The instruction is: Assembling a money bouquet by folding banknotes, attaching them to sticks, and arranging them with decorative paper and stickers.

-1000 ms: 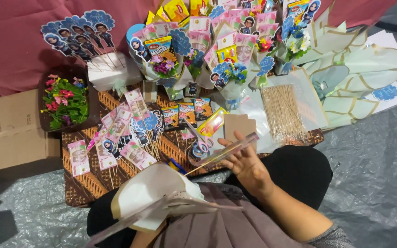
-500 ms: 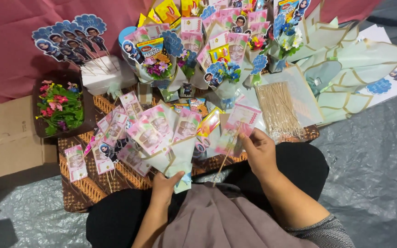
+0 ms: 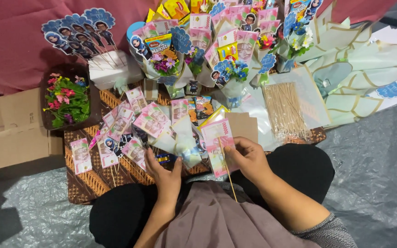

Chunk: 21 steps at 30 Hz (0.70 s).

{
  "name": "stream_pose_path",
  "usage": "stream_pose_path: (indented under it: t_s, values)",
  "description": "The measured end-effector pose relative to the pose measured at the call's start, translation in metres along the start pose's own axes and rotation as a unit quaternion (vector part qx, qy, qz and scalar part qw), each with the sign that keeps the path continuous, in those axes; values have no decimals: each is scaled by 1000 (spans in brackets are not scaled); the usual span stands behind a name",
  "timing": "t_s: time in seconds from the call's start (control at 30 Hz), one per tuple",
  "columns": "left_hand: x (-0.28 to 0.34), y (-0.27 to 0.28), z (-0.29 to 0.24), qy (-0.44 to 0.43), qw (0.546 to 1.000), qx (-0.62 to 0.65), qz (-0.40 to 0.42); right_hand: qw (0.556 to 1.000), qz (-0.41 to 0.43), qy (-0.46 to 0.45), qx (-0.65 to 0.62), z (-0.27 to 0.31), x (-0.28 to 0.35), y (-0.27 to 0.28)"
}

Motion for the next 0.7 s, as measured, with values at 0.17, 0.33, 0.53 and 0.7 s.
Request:
stream_pose_path:
  t_s: [0.17,0.33,0.53,0.7]
  values:
    - [19,4,-32,-196,937,227,178,999,49,1,-2,-8,3,-14]
    - [29,-4,-58,-130,952,231,153,996,90,-9,-19,-9,6,-23]
    - [11,-7,-36,-119,958,262,17,987,153,-38,-9,-29,26,-2]
    - [8,-6,-33,-122,957,264,-14,978,201,-36,45,-35,37,13]
Point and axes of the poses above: each hand's wrist, its own x-axis away from the middle knuckle, its own y-axis out of the back of the hand, z = x × y, the point moved 1 cm from there along -x, towards the middle knuckle, and after that the axes turned 6 degrees about -z, right-handed, at the moved point
